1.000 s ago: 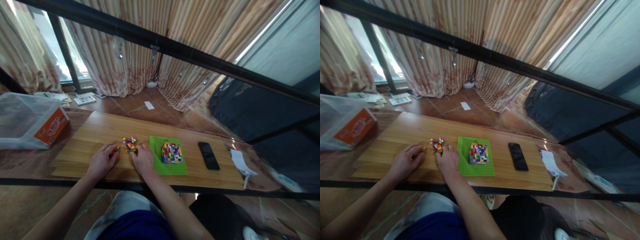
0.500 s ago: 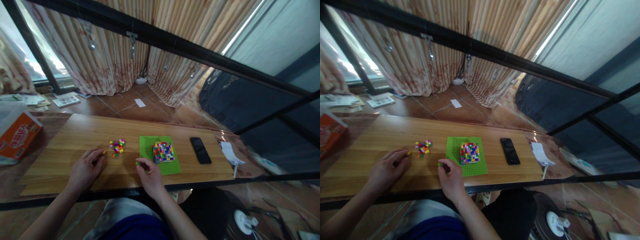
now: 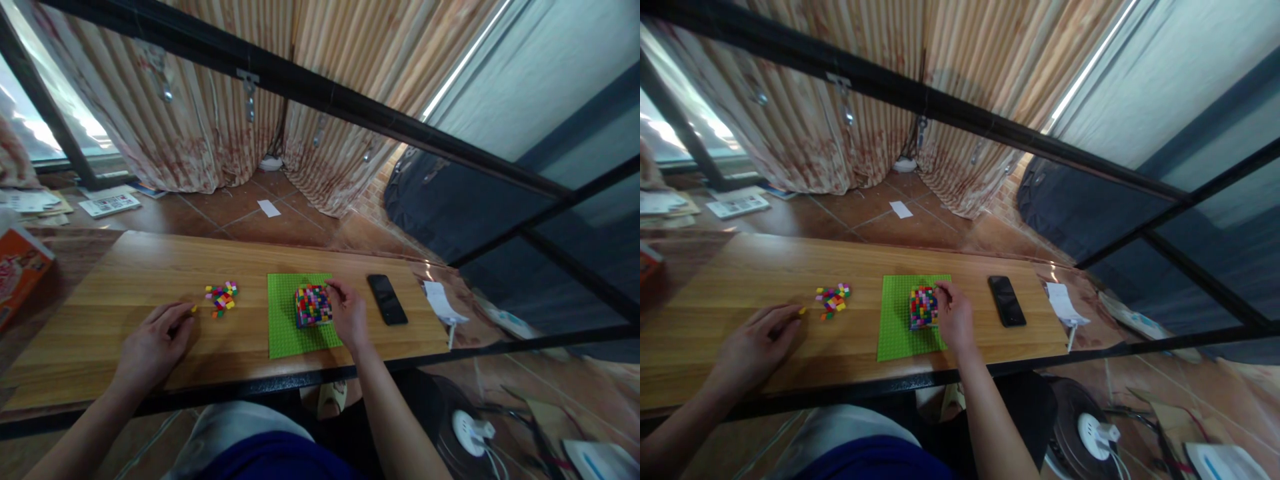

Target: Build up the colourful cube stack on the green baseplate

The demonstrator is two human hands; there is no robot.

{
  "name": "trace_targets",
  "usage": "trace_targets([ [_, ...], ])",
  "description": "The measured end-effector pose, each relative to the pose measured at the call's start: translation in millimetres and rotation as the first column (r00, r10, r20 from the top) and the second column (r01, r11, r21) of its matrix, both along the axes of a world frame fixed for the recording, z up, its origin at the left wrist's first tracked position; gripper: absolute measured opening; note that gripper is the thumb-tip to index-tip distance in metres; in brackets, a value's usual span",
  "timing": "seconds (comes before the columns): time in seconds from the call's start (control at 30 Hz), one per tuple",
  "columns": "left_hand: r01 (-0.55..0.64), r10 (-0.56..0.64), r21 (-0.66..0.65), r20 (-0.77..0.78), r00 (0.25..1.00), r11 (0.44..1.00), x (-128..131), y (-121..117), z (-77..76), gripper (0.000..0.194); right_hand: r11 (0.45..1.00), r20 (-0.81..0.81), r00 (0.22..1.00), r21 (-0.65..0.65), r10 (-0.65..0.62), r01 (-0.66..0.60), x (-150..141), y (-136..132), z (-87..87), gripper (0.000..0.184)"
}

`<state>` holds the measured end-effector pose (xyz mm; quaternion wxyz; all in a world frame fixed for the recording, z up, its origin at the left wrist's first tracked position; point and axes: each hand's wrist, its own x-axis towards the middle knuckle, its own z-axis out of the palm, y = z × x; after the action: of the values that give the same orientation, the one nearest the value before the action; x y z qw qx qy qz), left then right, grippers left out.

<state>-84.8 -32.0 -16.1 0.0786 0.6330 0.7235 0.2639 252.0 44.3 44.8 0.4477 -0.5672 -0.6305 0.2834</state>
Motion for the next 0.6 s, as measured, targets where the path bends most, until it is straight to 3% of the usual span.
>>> trace_targets([
  [0.23,-0.008,0.007,-0.028,-0.018,1.0,1.0,-3.3,1.4,-6.6,0.048,0.995,0.126,0.988,0.032,0.088,-0.093,11.7,37.8,-15.3,0.017],
  [0.43,-0.006,0.006,-0.03,-0.001,1.0,1.0,-2.9,1.5,-4.5,0.048,0.986,0.076,0.984,-0.055,0.16,-0.156,12.3,47.1,-31.0,0.015],
  [0.6,-0.012,0.012,-0.025,-0.004,1.0,1.0,-2.2,1.0,-4.6,0.047,0.971,0.057,0.971,-0.07,0.232,-0.228,11.6,49.5,-33.3,0.015],
])
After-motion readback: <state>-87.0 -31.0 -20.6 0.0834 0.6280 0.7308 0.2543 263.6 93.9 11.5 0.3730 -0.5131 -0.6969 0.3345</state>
